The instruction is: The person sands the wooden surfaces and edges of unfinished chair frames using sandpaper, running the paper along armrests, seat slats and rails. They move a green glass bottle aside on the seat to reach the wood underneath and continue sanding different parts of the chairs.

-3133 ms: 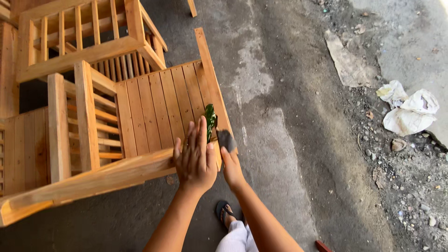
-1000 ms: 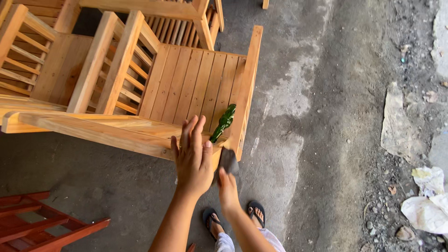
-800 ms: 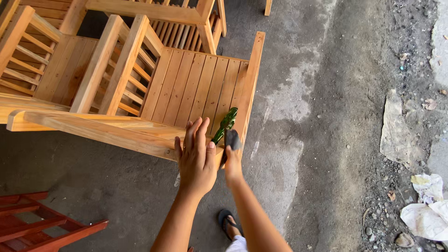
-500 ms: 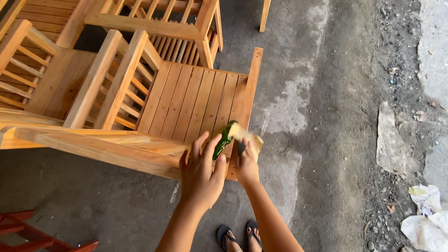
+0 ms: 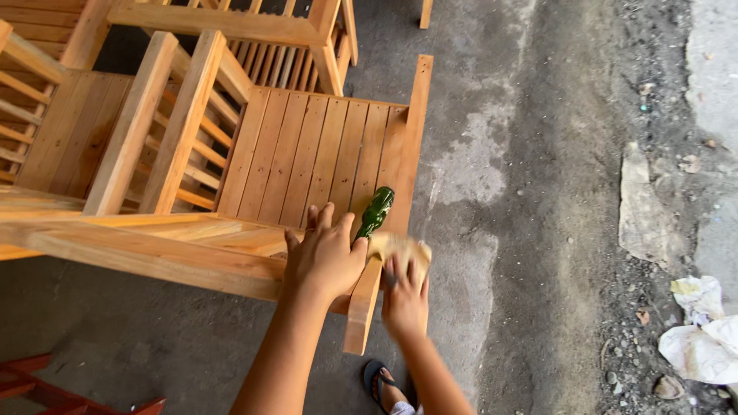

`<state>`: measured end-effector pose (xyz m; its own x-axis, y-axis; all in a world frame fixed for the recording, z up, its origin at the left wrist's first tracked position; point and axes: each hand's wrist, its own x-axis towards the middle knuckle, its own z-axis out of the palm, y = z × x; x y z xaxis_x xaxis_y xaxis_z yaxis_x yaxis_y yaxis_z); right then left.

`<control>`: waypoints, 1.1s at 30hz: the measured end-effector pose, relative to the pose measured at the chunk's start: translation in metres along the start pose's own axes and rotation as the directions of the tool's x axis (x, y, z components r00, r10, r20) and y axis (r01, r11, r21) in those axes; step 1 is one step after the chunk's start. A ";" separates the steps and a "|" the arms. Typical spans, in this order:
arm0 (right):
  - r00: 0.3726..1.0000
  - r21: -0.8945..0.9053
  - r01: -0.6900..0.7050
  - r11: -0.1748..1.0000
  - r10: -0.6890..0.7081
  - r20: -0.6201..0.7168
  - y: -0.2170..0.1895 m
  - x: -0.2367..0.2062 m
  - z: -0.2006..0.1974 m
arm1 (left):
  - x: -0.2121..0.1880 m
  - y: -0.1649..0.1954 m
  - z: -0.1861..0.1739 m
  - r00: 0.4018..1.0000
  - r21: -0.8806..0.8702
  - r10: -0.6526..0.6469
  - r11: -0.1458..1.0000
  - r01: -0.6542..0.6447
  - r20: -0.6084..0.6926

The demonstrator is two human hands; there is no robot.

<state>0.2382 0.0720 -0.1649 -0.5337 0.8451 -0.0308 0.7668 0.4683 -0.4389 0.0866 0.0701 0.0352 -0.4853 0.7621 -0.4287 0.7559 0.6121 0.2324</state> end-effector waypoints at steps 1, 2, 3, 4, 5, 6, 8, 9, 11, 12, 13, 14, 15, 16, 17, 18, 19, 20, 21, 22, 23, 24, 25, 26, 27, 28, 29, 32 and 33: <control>1.000 0.025 0.001 1.000 -0.001 -0.003 0.000 -0.004 -0.001 | 0.000 0.000 0.000 1.000 0.004 0.009 1.000 -0.009 -0.008; 1.000 -0.017 -0.002 1.000 0.003 0.026 0.001 -0.002 -0.002 | 0.000 0.001 0.000 1.000 0.006 0.014 1.000 -0.014 -0.016; 0.999 -0.055 -0.006 0.998 0.009 0.054 0.003 -0.001 -0.003 | 0.001 0.001 0.000 0.999 0.013 0.019 1.000 -0.019 -0.025; 0.997 -0.087 -0.010 0.996 0.017 0.078 0.004 0.006 -0.003 | 0.003 0.001 0.000 1.000 0.011 0.016 1.000 -0.016 -0.023; 0.992 -0.070 -0.064 0.995 0.071 0.103 0.006 0.014 -0.003 | 0.003 0.001 0.001 1.000 0.008 0.013 1.000 -0.013 -0.018; 0.984 -0.055 -0.114 0.992 0.121 0.133 0.006 0.024 -0.003 | 0.004 0.000 0.001 1.000 0.004 0.004 1.000 -0.004 -0.012; 0.990 -0.055 -0.096 0.994 0.101 0.094 0.006 0.033 -0.003 | 0.004 -0.001 0.001 0.998 -0.019 0.020 1.000 -0.021 -0.055; 0.992 -0.050 -0.095 0.994 0.099 0.081 0.004 0.033 -0.003 | 0.003 -0.001 0.001 0.997 -0.024 0.027 0.999 -0.028 -0.067; 0.991 -0.035 -0.117 0.992 0.119 0.060 0.002 0.021 0.002 | 0.001 -0.001 0.001 0.996 -0.047 0.032 0.998 -0.036 -0.077; 0.992 -0.032 -0.119 0.992 0.121 0.047 0.000 0.010 0.004 | 0.000 0.000 0.001 0.995 -0.065 0.032 0.997 -0.038 -0.090; 0.994 -0.021 -0.105 0.994 0.104 -0.016 -0.002 -0.004 0.007 | 0.000 0.000 0.001 0.994 -0.060 0.038 0.997 -0.045 -0.107; 0.993 -0.012 -0.091 0.996 0.090 -0.074 -0.004 -0.016 0.009 | -0.001 0.001 0.001 0.992 -0.055 0.043 0.997 -0.050 -0.120; 0.993 0.001 -0.111 0.994 0.111 -0.031 -0.004 -0.022 0.012 | -0.001 0.002 0.000 0.989 -0.049 0.049 0.997 -0.056 -0.138; 0.991 0.014 -0.132 0.991 0.131 0.006 -0.005 -0.026 0.014 | -0.001 0.002 0.000 0.987 -0.054 0.053 0.997 -0.061 -0.153; 0.987 0.029 -0.156 0.987 0.154 0.040 -0.005 -0.029 0.016 | 0.000 0.002 0.000 0.984 -0.056 0.060 0.996 -0.070 -0.168; 0.989 0.043 -0.150 0.988 0.149 0.023 -0.005 -0.027 0.016 | 0.000 0.003 0.000 0.981 -0.061 0.065 0.995 -0.077 -0.181; 0.989 0.056 -0.146 0.988 0.145 0.017 -0.005 -0.026 0.016 | 0.001 0.002 0.000 0.978 -0.061 0.067 0.995 -0.080 -0.196; 0.989 0.070 -0.148 0.986 0.147 0.020 -0.006 -0.024 0.016 | 0.001 0.002 0.000 0.977 -0.059 0.066 0.995 -0.080 -0.201; 0.987 0.077 -0.159 0.984 0.156 0.035 -0.008 -0.025 0.014 | 0.001 0.001 0.001 0.976 -0.055 0.070 0.995 -0.083 -0.205; 0.987 0.083 -0.162 0.983 0.159 0.034 -0.009 -0.025 0.014 | 0.001 0.001 0.001 0.979 -0.051 0.063 0.996 -0.075 -0.194; 0.988 0.089 -0.157 0.984 0.155 0.025 -0.010 -0.022 0.013 | 0.001 0.001 0.001 0.979 -0.048 0.057 0.997 -0.068 -0.195; 0.983 0.079 -0.180 0.980 0.176 0.058 -0.011 -0.021 0.011 | 0.001 0.001 0.002 0.981 -0.046 0.049 0.997 -0.059 -0.187; 0.974 0.068 -0.212 0.975 0.205 0.097 -0.013 -0.018 0.010 | 0.000 0.000 0.002 0.985 -0.049 0.044 0.997 -0.053 -0.167; 0.965 0.058 -0.239 0.969 0.230 0.128 -0.013 -0.016 0.009 | -0.001 0.001 0.001 0.987 -0.050 0.042 0.997 -0.051 -0.157; 0.967 0.049 -0.234 0.971 0.227 0.113 -0.014 -0.013 0.009 | -0.001 0.000 0.000 0.987 -0.049 0.044 0.997 -0.052 -0.154; 0.968 0.035 -0.233 0.972 0.228 0.103 -0.013 -0.013 0.010 | -0.001 0.000 0.000 0.986 -0.050 0.049 0.997 -0.057 -0.159; 0.969 0.021 -0.228 0.973 0.225 0.100 -0.013 -0.014 0.011 | -0.002 0.000 -0.002 0.986 -0.053 0.047 0.997 -0.056 -0.162; 0.983 0.073 -0.184 0.980 0.182 0.036 -0.011 -0.022 0.012 | -0.004 0.001 -0.005 0.988 -0.057 0.035 0.997 -0.044 -0.152; 0.982 0.076 -0.185 0.980 0.182 0.042 -0.010 -0.028 0.013 | -0.003 0.001 -0.005 0.984 -0.061 0.043 0.997 -0.055 -0.172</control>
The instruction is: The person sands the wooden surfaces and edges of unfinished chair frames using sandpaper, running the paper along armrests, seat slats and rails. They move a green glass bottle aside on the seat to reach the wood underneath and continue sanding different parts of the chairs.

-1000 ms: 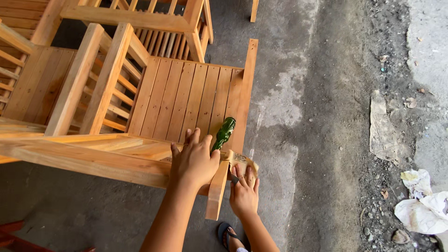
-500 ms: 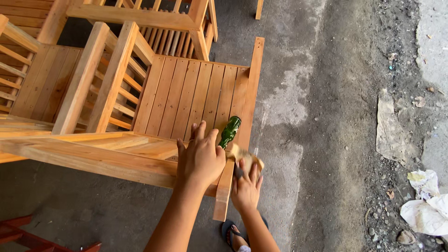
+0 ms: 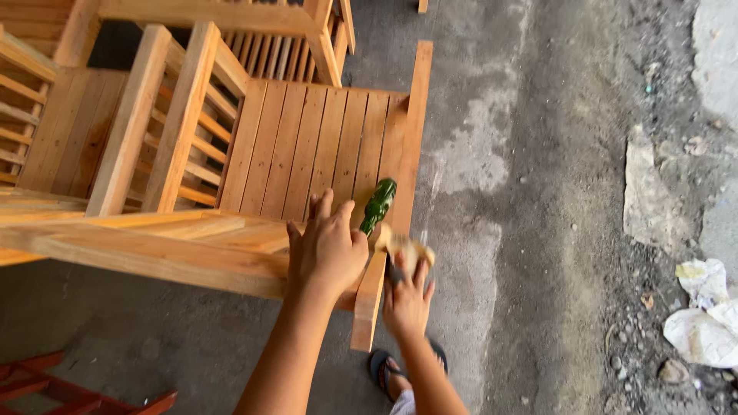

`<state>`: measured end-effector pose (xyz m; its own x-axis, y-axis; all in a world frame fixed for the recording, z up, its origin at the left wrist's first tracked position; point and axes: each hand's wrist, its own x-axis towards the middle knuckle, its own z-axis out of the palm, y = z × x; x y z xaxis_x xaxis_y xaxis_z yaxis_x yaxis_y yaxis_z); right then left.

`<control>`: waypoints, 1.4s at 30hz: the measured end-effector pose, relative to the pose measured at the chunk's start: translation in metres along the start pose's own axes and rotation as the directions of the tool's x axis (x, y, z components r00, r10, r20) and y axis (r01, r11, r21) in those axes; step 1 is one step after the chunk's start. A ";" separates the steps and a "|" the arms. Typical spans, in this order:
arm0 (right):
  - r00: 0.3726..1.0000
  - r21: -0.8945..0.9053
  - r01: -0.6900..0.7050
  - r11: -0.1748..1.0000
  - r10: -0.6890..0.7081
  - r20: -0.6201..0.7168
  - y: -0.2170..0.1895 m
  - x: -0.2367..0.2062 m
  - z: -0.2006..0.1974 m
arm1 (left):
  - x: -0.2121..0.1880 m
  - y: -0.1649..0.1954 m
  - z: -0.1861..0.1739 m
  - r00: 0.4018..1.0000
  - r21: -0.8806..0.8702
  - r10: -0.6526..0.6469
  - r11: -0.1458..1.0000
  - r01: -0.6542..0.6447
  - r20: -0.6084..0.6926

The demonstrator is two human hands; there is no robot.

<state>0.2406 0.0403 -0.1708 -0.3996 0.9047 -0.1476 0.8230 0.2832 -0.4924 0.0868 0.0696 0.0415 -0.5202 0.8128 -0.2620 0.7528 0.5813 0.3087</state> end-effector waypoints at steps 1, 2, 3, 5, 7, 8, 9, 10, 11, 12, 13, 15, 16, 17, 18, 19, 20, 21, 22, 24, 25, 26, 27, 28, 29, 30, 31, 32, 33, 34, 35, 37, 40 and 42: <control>1.000 0.002 0.007 1.000 -0.007 -0.001 0.000 -0.002 -0.002 | 0.002 0.001 -0.001 1.000 0.005 -0.004 1.000 0.004 0.005; 1.000 0.002 0.005 1.000 -0.005 0.010 -0.001 -0.002 -0.004 | 0.003 0.002 0.000 1.000 0.011 -0.012 1.000 0.011 0.023; 0.998 -0.022 -0.017 1.000 0.018 0.067 -0.004 0.002 -0.008 | 0.003 0.001 -0.001 0.999 0.023 -0.024 0.999 0.023 0.048; 0.984 -0.065 -0.055 0.996 0.065 0.164 -0.010 0.022 -0.017 | 0.006 0.001 0.000 0.998 0.012 -0.029 1.000 0.029 0.049; 0.994 -0.063 -0.063 0.996 0.068 0.082 -0.015 0.057 -0.029 | 0.007 -0.001 0.000 0.999 -0.009 -0.030 0.999 0.031 0.044; 0.981 0.142 -0.187 0.972 0.192 -0.018 -0.016 0.082 -0.035 | 0.007 -0.001 0.001 0.999 -0.021 -0.031 0.999 0.031 0.031; 0.940 0.354 -0.282 0.891 0.331 -0.084 -0.014 0.102 -0.040 | 0.007 -0.002 0.001 0.999 -0.029 -0.033 0.999 0.033 0.020; 0.962 0.222 -0.179 0.958 0.218 -0.163 -0.010 0.119 -0.047 | 0.007 -0.003 0.001 0.999 -0.039 -0.033 0.999 0.033 0.011; 0.969 0.078 -0.077 0.994 0.093 -0.227 0.001 0.123 -0.052 | 0.008 -0.003 0.002 1.000 -0.050 -0.029 0.998 0.029 0.002; 0.949 0.098 0.031 0.995 0.002 -0.314 0.014 0.124 -0.057 | 0.008 -0.003 0.003 1.000 -0.065 -0.026 0.998 0.025 -0.006; 0.912 0.104 0.141 0.985 -0.088 -0.400 0.028 0.118 -0.063 | 0.008 -0.002 0.003 1.000 -0.056 -0.023 0.998 0.022 -0.013; 0.857 0.121 0.290 0.949 -0.202 -0.474 0.064 0.090 -0.073 | 0.008 -0.001 0.005 0.999 -0.040 -0.013 0.999 0.011 -0.031; 0.853 0.146 0.332 0.932 -0.231 -0.468 0.080 0.073 -0.078 | 0.008 0.000 0.005 0.999 -0.052 -0.016 0.999 0.014 -0.029; 0.882 0.179 0.306 0.935 -0.208 -0.424 0.094 0.063 -0.082 | 0.008 0.001 0.006 0.999 -0.065 -0.021 0.998 0.019 -0.029; 0.908 0.212 0.281 0.936 -0.188 -0.373 0.106 0.053 -0.085 | 0.009 0.002 0.006 0.999 -0.078 -0.032 0.996 0.030 -0.029; 0.924 0.279 0.301 0.912 -0.207 -0.322 0.115 0.046 -0.085 | 0.009 0.002 0.006 0.999 -0.074 -0.036 0.997 0.034 -0.022; 0.937 0.346 0.309 0.886 -0.222 -0.268 0.121 0.043 -0.085 | 0.007 0.002 0.007 0.999 -0.069 -0.037 0.997 0.036 -0.009; 0.944 0.411 0.318 0.854 -0.244 -0.223 0.125 0.042 -0.083 | 0.009 0.002 0.006 0.999 -0.065 -0.035 0.997 0.034 -0.004; 0.959 0.584 0.281 0.762 -0.239 -0.151 0.126 0.047 -0.081 | 0.010 0.002 0.006 1.000 -0.058 -0.029 0.998 0.028 -0.012; 0.967 0.852 0.126 0.508 -0.256 0.010 0.123 0.055 -0.075 | 0.009 0.001 0.006 1.000 -0.043 -0.021 0.999 0.020 -0.011; 0.976 0.889 0.117 0.442 -0.216 -0.021 0.121 0.058 -0.074 | 0.009 0.001 0.006 1.000 -0.044 -0.024 0.999 0.024 -0.007; 0.983 0.921 0.114 0.371 -0.175 -0.051 0.118 0.060 -0.072 | 0.009 0.001 0.006 1.000 -0.045 -0.027 0.999 0.027 -0.006; 0.988 0.948 0.113 0.297 -0.131 -0.077 0.114 0.062 -0.073 | 0.009 0.001 0.006 1.000 -0.044 -0.031 0.999 0.030 -0.005; 0.990 0.969 0.130 0.209 -0.090 -0.113 0.112 0.060 -0.072 | 0.009 0.001 0.006 0.999 -0.040 -0.039 0.998 0.040 0.012; 0.988 0.981 0.150 0.121 -0.047 -0.146 0.108 0.059 -0.071 | 0.009 0.001 0.005 0.998 -0.037 -0.048 0.998 0.049 0.028; 0.985 0.985 0.172 0.034 -0.004 -0.172 0.106 0.055 -0.070 | 0.010 0.001 0.005 0.997 -0.037 -0.059 0.997 0.061 0.044; 0.977 0.946 0.204 0.251 -0.118 -0.179 0.101 0.053 -0.067 | 0.010 0.002 0.004 0.996 -0.035 -0.070 0.997 0.072 0.060; 0.960 0.858 0.250 0.449 -0.228 -0.161 0.097 0.049 -0.065 | 0.010 0.002 0.003 0.994 -0.033 -0.078 0.996 0.080 0.078; 0.935 0.722 0.313 0.617 -0.332 -0.121 0.092 0.046 -0.062 | 0.011 0.003 0.003 0.993 -0.032 -0.082 0.996 0.085 0.090; 0.950 0.686 0.249 0.684 -0.311 -0.035 0.086 0.045 -0.058 | 0.011 0.003 0.002 0.994 -0.026 -0.077 0.997 0.079 0.081; 0.957 0.640 0.185 0.746 -0.284 0.054 0.080 0.043 -0.054 | 0.011 0.003 0.002 0.994 -0.021 -0.077 0.997 0.078 0.072; 0.978 0.566 0.015 0.824 -0.129 0.162 0.067 0.045 -0.047 | 0.010 0.003 0.002 0.997 -0.018 -0.069 0.997 0.070 0.046; 0.976 0.424 -0.205 0.882 0.154 0.151 0.044 0.054 -0.039 | 0.008 0.002 0.001 0.999 -0.031 -0.051 0.998 0.052 0.014; 0.977 0.219 -0.213 0.952 0.207 0.050 0.028 0.061 -0.035 | 0.008 0.001 0.001 0.998 -0.044 -0.061 0.997 0.062 0.025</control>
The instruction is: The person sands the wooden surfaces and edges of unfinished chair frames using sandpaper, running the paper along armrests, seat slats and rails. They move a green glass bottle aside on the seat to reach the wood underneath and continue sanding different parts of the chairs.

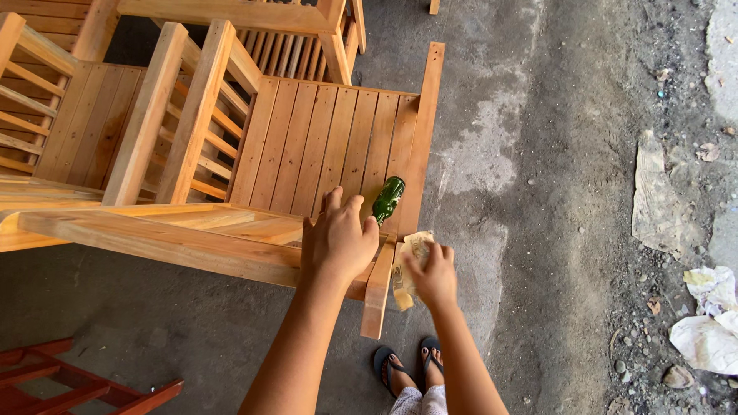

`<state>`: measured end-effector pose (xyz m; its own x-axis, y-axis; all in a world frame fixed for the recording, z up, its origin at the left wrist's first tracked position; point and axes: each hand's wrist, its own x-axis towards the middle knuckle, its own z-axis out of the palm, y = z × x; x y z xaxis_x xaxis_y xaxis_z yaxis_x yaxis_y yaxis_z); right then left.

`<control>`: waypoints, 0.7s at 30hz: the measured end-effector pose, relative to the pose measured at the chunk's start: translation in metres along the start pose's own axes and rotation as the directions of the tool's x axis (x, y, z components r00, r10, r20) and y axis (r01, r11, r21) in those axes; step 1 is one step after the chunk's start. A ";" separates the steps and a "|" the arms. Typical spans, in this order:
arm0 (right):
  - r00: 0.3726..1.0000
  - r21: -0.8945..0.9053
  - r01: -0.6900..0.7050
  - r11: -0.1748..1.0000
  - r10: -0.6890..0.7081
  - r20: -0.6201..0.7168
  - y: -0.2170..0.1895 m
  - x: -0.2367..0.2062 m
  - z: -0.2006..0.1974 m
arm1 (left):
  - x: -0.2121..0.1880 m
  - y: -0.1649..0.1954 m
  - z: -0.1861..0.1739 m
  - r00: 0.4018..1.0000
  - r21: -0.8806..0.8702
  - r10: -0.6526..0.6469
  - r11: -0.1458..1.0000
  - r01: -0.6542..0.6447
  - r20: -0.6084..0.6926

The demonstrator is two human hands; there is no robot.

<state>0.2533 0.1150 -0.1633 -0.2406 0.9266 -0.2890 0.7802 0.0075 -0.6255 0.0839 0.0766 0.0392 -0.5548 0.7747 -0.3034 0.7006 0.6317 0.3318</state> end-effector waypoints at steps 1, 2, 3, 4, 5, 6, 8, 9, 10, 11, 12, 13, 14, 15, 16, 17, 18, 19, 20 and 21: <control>1.000 0.005 -0.011 1.000 0.011 -0.006 -0.008 0.000 0.004 | 0.000 0.000 -0.001 1.000 -0.002 -0.003 1.000 0.003 0.003; 1.000 0.011 -0.019 1.000 0.020 -0.011 -0.015 -0.002 0.008 | 0.000 0.000 -0.001 1.000 -0.005 -0.008 1.000 0.008 0.004; 0.999 0.017 -0.031 0.999 0.031 -0.012 -0.021 -0.005 0.012 | -0.001 0.000 -0.002 1.000 -0.006 -0.015 1.000 0.015 0.008; 0.997 -0.113 -0.007 0.994 -0.002 -0.083 -0.024 -0.011 0.018 | -0.002 0.000 -0.003 1.000 -0.011 -0.012 1.000 0.012 0.003; 0.988 -0.240 0.008 0.971 -0.045 -0.150 -0.027 -0.019 0.022 | -0.003 0.001 -0.003 1.000 -0.015 -0.008 1.000 0.008 -0.005; 0.973 -0.367 0.013 0.930 -0.096 -0.210 -0.029 -0.025 0.026 | -0.004 0.001 -0.004 1.000 -0.022 -0.004 1.000 0.004 -0.011; 0.976 -0.299 0.023 0.954 -0.086 -0.199 -0.031 -0.036 0.032 | -0.007 0.001 -0.005 0.999 -0.016 -0.001 1.000 0.001 -0.032; 0.978 -0.264 0.026 0.964 -0.080 -0.195 -0.032 -0.037 0.033 | -0.008 0.001 -0.005 0.999 -0.012 0.002 1.000 -0.002 -0.040; 0.987 -0.206 -0.009 0.978 -0.024 -0.158 -0.034 -0.035 0.034 | -0.009 0.001 -0.005 0.999 0.006 0.008 1.000 -0.008 -0.044; 0.992 -0.150 -0.046 0.988 0.028 -0.119 -0.037 -0.029 0.034 | -0.009 0.001 -0.005 0.999 0.023 0.016 1.000 -0.015 -0.048; 0.994 -0.092 -0.083 0.992 0.075 -0.079 -0.039 -0.023 0.033 | -0.010 0.001 -0.005 0.998 0.042 0.025 0.999 -0.023 -0.056; 0.993 -0.079 -0.088 0.993 0.082 -0.081 -0.043 -0.014 0.033 | -0.010 0.001 -0.006 0.998 0.045 0.028 0.999 -0.025 -0.054; 0.993 -0.070 -0.098 0.993 0.093 -0.075 -0.047 -0.005 0.030 | -0.010 0.000 -0.007 0.999 0.048 0.025 0.999 -0.023 -0.044; 0.992 -0.061 -0.108 0.992 0.104 -0.066 -0.049 -0.001 0.030 | -0.010 0.000 -0.008 0.999 0.053 0.020 0.998 -0.018 -0.032; 0.993 -0.047 -0.076 0.996 0.072 -0.091 -0.048 0.000 0.031 | -0.011 0.000 -0.009 0.999 0.064 0.023 0.998 -0.021 -0.039; 0.992 -0.037 -0.055 0.998 0.050 -0.114 -0.048 -0.003 0.032 | -0.012 0.000 -0.011 0.999 0.075 0.029 0.997 -0.026 -0.036; 0.990 -0.034 -0.021 0.999 0.016 -0.141 -0.045 -0.009 0.032 | -0.014 0.001 -0.011 0.999 0.076 0.031 0.997 -0.028 -0.042; 0.987 -0.029 0.028 0.999 -0.032 -0.159 -0.043 -0.019 0.033 | -0.014 0.002 -0.013 1.000 0.084 0.012 0.996 -0.009 -0.025; 0.980 -0.024 0.073 0.997 -0.076 -0.185 -0.039 -0.033 0.034 | -0.015 0.003 -0.013 1.000 0.092 0.001 0.996 0.000 -0.009; 0.971 -0.022 0.115 0.993 -0.117 -0.206 -0.036 -0.041 0.034 | -0.016 0.004 -0.014 1.000 0.100 -0.013 0.995 0.012 0.012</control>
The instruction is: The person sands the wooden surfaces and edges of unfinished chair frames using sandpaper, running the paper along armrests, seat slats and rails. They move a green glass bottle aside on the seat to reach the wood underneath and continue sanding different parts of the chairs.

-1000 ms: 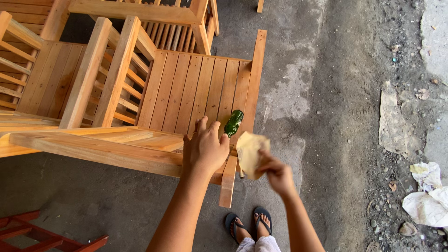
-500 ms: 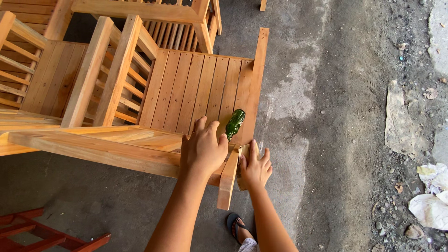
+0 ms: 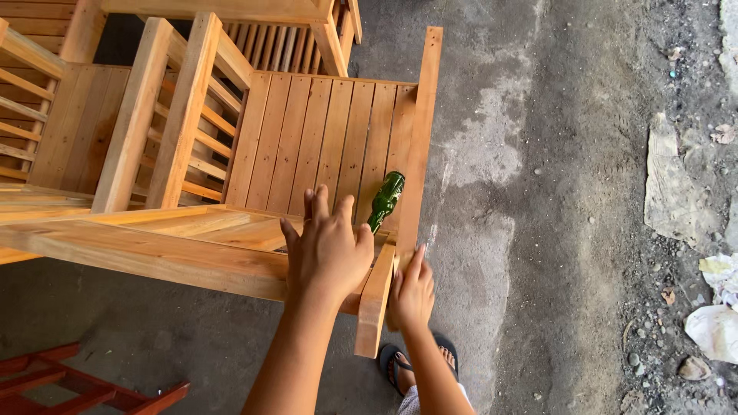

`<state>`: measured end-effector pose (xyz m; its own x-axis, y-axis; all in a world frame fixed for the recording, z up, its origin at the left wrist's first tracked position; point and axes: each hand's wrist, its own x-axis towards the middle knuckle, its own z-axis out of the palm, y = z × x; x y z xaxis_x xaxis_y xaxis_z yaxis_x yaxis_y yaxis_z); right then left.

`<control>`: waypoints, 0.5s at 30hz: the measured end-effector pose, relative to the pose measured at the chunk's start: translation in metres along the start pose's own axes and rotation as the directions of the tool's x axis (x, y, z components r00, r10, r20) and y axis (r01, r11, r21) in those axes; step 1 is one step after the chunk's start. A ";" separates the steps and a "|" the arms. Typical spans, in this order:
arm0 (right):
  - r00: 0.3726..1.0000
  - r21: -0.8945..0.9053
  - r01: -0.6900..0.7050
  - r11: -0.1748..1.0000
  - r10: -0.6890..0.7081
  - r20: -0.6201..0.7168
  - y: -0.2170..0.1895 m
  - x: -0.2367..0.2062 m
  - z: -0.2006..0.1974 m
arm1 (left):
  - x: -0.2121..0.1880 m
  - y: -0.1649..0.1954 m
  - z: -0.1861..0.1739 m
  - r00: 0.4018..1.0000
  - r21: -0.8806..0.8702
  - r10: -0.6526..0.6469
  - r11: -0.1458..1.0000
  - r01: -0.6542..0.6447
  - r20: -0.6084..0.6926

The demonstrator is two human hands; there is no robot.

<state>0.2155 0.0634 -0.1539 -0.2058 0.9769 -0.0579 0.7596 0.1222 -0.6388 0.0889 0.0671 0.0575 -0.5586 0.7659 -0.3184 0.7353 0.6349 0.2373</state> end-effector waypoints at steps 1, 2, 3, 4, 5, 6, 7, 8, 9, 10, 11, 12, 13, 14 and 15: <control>0.999 -0.009 -0.021 1.000 0.021 0.041 0.001 -0.004 0.000 | -0.001 0.000 0.000 1.000 0.006 -0.008 1.000 0.008 0.017; 0.996 -0.022 -0.045 0.999 0.047 0.080 0.002 -0.001 -0.001 | -0.001 0.001 0.000 0.999 0.012 -0.013 1.000 0.012 0.037; 0.991 -0.028 -0.069 0.997 0.071 0.112 0.002 0.004 0.000 | -0.001 0.000 0.001 0.999 0.022 -0.013 1.000 0.012 0.051; 0.979 -0.037 -0.120 0.992 0.125 0.162 0.000 0.017 0.000 | 0.000 0.000 0.002 0.999 0.035 -0.003 0.999 0.002 0.039; 0.958 -0.056 -0.174 0.983 0.182 0.221 -0.003 0.043 0.003 | 0.000 0.000 0.003 0.999 0.046 0.001 0.999 -0.002 0.039; 0.957 -0.082 -0.173 0.981 0.188 0.222 -0.007 0.066 0.005 | 0.001 -0.001 0.005 1.000 0.058 0.001 0.998 -0.003 0.027; 0.955 -0.111 -0.174 0.978 0.195 0.224 -0.011 0.077 0.002 | 0.001 -0.002 0.006 1.000 0.059 0.015 0.998 -0.015 -0.003; 0.961 -0.103 -0.162 0.981 0.181 0.208 -0.014 0.083 0.000 | 0.001 -0.002 0.008 0.999 0.060 0.028 0.998 -0.027 -0.028; 0.970 -0.091 -0.141 0.986 0.156 0.188 -0.012 0.082 0.001 | 0.001 -0.002 0.010 0.997 0.059 0.040 0.998 -0.036 -0.064; 0.978 -0.073 -0.114 0.991 0.125 0.165 -0.011 0.076 0.001 | 0.001 -0.003 0.010 0.995 0.050 0.042 0.998 -0.038 -0.095; 0.984 0.002 -0.094 0.996 0.093 0.153 -0.009 0.064 -0.001 | 0.000 -0.003 0.011 0.992 0.041 0.048 0.998 -0.044 -0.113; 0.990 0.079 -0.070 0.994 0.059 0.129 -0.006 0.040 -0.005 | 0.000 -0.003 0.011 0.989 0.032 0.059 0.998 -0.055 -0.137; 0.979 0.038 -0.111 0.993 0.103 0.175 -0.002 0.018 -0.007 | 0.000 -0.003 0.012 0.989 0.034 0.059 0.998 -0.055 -0.133; 0.963 -0.013 -0.154 0.988 0.153 0.223 0.000 0.010 -0.008 | 0.000 -0.002 0.012 0.991 0.033 0.055 0.998 -0.052 -0.122; 0.965 -0.021 -0.148 0.989 0.149 0.215 0.001 0.006 -0.007 | 0.000 -0.002 0.012 0.993 0.037 0.053 0.998 -0.049 -0.108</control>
<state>0.2199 0.0702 -0.1493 -0.2182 0.9233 -0.3161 0.7947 -0.0199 -0.6066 0.0921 0.0646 0.0465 -0.5569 0.8050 -0.2046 0.7756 0.5921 0.2186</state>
